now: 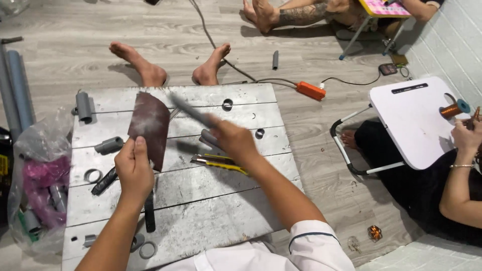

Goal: Sanding the ends of PVC pipes and fitting them into connectors on a floor-level workbench.

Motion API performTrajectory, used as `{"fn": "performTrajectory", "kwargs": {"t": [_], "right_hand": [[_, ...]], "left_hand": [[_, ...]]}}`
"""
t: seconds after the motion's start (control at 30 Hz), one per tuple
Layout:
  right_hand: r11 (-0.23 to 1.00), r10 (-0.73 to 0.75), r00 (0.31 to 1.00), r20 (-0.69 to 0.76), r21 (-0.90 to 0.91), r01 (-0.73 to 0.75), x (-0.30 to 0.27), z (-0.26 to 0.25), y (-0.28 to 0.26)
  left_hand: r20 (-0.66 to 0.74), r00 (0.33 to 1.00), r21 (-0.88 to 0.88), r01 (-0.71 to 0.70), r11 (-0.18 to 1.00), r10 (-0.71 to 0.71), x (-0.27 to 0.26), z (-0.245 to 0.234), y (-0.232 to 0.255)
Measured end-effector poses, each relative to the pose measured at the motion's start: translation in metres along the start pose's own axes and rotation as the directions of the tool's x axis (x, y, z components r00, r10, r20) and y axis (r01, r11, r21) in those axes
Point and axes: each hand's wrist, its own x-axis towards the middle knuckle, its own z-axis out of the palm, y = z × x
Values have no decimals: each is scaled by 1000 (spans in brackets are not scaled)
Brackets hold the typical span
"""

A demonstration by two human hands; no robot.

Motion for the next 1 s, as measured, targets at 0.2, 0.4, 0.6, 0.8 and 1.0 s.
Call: {"fn": "performTrajectory", "kwargs": {"t": [0.2, 0.4, 0.6, 0.8, 1.0], "right_hand": [[941, 234, 969, 78, -270, -205, -8, 4, 94], [948, 215, 935, 280, -289, -132, 1, -6, 79], [964, 162, 946, 282, -248, -92, 1, -6, 83], [985, -59, 944, 324, -134, 107, 6, -12, 56], [939, -197, 892, 407, -183, 290, -8, 20, 47]], "left_hand": [[-59, 981, -385, 149, 911, -186, 11, 0, 27], [-32, 988, -472, 118, 874, -150, 12, -4, 57], [194, 939, -639, 341, 689, -285, 12, -8, -16], [177, 964, -605, 267, 751, -200, 13, -3, 0], [144, 978, -491, 200, 848, -148, 12, -1, 22]]}}
